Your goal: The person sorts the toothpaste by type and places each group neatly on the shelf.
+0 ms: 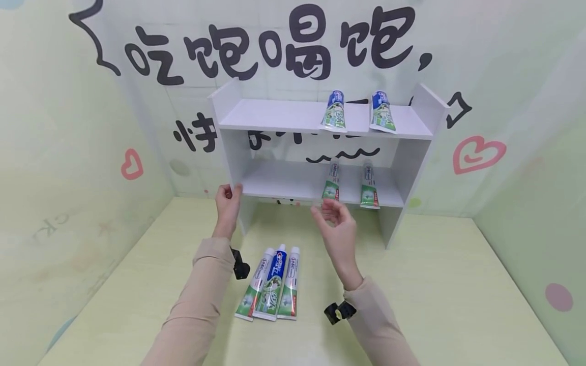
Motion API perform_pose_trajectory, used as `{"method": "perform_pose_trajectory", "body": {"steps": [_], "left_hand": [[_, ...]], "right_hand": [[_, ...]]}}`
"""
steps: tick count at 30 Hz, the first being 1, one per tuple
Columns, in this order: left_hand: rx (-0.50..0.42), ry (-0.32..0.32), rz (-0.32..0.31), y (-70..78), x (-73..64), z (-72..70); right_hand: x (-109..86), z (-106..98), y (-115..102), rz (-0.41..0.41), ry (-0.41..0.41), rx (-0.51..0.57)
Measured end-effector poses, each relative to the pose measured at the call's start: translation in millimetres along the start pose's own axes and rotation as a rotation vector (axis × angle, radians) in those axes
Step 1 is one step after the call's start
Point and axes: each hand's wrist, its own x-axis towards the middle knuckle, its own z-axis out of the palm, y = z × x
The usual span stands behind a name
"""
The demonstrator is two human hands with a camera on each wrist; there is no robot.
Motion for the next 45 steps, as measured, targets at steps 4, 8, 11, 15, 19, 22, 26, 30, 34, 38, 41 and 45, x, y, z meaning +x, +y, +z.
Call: {"method": "perform_pose_trajectory", "body": {"steps": [4,8,11,15,19,22,26,30,34,38,41,45], "left_hand": [[-0.008,-0.004,0.010,-0.4,-0.3,-0.3],[-0.015,-0.004,0.016,-1.1,-0.5,-0.4],[-0.017,-0.005,0.017,-1.0,-0.5,-0.3],[-0.012,-0.003,0.015,-0.7,-0.8,-0.3],[-0.005,0.001,0.005,-0.6,-1.0,-0.7],[-0.003,0.000,0.001,-0.5,-1.0,-1.2],[-0.013,-0.009,-0.003,0.2,-0.9,-1.6],[-0.023,-0.017,-0.011,1.2,-1.1,-1.2],[-0.021,-0.017,-0.013,2.3,-1.5,0.1],[-0.013,-0.016,-0.017,1.8,-1.4,0.7],[-0.005,-0.017,-0.028,0.6,-1.1,0.2],[0.000,-0.020,-0.030,0.1,-0.4,-0.6]], "right_hand": [[-5.0,3.1,24.4,0.063,-0.021,-0.041],[-8.9,5.0,43.6,0.119,-0.026,-0.100],[-12.0,6.9,54.5,0.151,-0.027,-0.122],[-16.6,9.8,66.7,0.198,-0.049,-0.146],[-20.2,13.1,75.9,0.248,-0.081,-0.182],[-21.6,16.1,82.9,0.291,-0.106,-0.208],[-23.9,20.3,93.1,0.355,-0.158,-0.254],[-27.0,23.5,101.7,0.428,-0.222,-0.298],[-29.9,25.3,105.6,0.476,-0.268,-0.332],[-32.8,27.0,109.4,0.508,-0.305,-0.380],[-35.7,28.1,111.7,0.526,-0.355,-0.432],[-39.8,31.2,110.6,0.524,-0.415,-0.484]]}}
